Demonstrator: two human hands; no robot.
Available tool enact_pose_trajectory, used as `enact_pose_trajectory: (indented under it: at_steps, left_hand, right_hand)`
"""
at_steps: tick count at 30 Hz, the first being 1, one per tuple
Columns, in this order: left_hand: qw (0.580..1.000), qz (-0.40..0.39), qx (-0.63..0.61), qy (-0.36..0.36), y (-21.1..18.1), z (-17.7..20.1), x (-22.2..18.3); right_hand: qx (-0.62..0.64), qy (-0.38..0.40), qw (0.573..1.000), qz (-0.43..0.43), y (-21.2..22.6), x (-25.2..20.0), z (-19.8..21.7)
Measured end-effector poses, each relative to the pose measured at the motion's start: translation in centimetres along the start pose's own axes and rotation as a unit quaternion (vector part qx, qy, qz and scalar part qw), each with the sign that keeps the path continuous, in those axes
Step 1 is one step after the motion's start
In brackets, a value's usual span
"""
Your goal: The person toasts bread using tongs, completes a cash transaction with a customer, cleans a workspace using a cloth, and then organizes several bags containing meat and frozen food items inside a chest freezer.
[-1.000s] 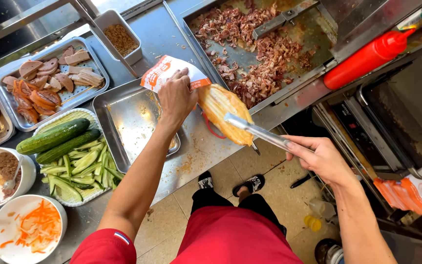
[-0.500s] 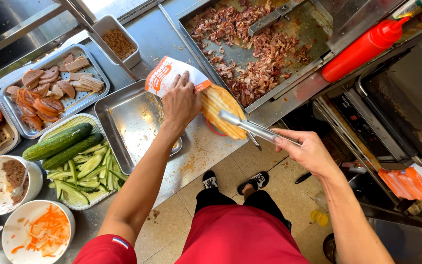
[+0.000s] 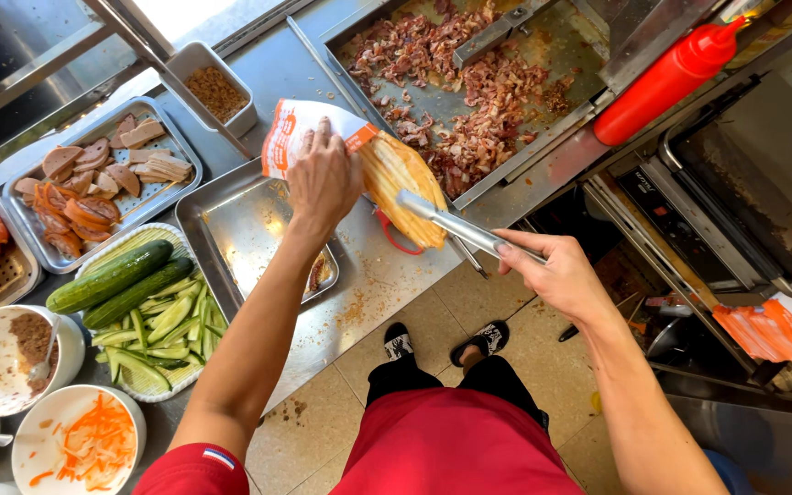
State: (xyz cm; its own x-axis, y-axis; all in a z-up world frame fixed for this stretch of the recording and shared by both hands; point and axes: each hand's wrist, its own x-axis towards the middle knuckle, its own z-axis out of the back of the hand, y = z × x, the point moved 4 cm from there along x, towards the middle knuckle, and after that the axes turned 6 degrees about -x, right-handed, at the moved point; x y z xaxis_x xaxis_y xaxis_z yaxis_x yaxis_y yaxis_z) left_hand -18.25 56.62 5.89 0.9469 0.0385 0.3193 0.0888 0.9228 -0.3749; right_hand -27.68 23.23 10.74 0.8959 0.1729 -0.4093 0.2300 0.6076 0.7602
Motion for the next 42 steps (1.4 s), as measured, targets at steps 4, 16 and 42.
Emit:
enact_pose_trajectory:
  at_steps: [4, 16, 42]
  left_hand:
    - [0.999, -0.026, -0.041, -0.008, -1.8, -0.6, 0.1]
    - [0.981, 0.035, 0.004, 0.192, -0.7, -5.8, -1.6]
    - [0.840, -0.276, -0.266, 0.385, -59.0, -28.2, -5.6]
  right_hand:
    - [-0.056, 0.006, 0.990, 0.128, 0.8, -0.3, 1.1]
    - [-0.056, -0.028, 0.994, 0.090, 0.9, 9.7, -8.7]
    - [-0.022, -0.565, 0.661, -0.494, -58.0, -11.3, 31.9]
